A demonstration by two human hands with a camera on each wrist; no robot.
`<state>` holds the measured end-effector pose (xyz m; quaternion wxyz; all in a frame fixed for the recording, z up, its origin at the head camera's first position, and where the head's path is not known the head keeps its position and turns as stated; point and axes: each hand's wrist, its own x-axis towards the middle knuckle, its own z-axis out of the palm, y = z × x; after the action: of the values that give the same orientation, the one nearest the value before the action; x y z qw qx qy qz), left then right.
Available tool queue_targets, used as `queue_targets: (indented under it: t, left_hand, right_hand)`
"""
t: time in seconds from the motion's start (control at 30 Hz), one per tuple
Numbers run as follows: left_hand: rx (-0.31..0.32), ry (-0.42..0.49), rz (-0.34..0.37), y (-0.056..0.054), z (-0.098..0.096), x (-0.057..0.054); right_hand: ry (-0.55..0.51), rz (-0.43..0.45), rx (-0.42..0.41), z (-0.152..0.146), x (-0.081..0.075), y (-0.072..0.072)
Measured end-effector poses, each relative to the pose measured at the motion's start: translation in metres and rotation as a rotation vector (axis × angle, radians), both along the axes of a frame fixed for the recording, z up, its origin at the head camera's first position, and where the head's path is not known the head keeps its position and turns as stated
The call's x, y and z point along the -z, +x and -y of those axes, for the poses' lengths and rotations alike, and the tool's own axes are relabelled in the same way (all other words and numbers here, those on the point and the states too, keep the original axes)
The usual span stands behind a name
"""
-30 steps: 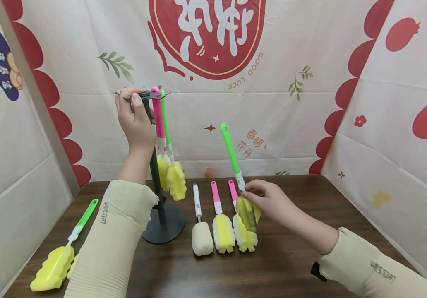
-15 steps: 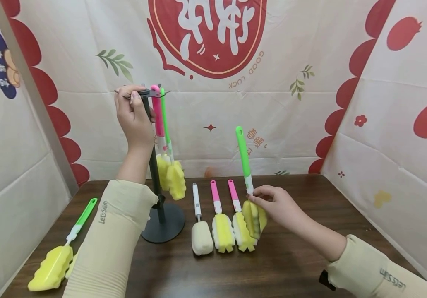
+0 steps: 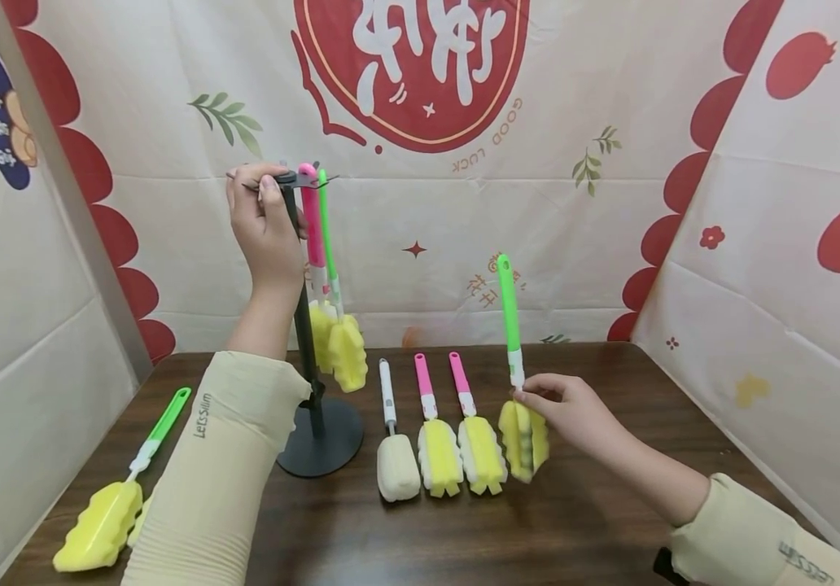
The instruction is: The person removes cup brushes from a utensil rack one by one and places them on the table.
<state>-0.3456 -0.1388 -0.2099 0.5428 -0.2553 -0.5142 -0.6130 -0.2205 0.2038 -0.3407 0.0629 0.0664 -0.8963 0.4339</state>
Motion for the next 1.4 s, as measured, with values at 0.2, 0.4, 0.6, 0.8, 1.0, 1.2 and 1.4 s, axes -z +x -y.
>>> queue_targets:
  t: [0.2,0.4,0.6,0.8,1.0,1.2,1.4]
  left_hand:
    - [-0.01,-0.015,-0.002,0.003,-0.002,-0.001]
    - [-0.015,-0.025,0.034,0.006,-0.001,-0.002]
    - [-0.024,-0.024,0.017,0.005,0.0,-0.001]
    - [-0.007,-0.018,0.014,0.004,0.0,0.0]
    - [-0.006,-0.018,0.008,0.003,0.0,0.001]
    - [-0.013,-0.017,0.003,0.002,-0.001,0.001]
    - [-0.016,-0.019,0.001,0.002,-0.002,0.001]
  right_hand:
    - [-0.013,0.036,0.035,-0.012,0.006,0.002]
    - [-0.039,0.086,0.044,-0.018,0.009,0.002]
    - [-0.08,0.149,0.045,-0.02,0.01,0.004]
    - [-0.145,0.22,0.052,-0.025,0.015,0.0]
    - [-0.163,0.265,0.068,-0.03,0.022,-0.007]
    - [-0.189,0.285,0.063,-0.033,0.031,-0.015]
    - [-0.175,0.298,0.08,-0.036,0.036,-0.022]
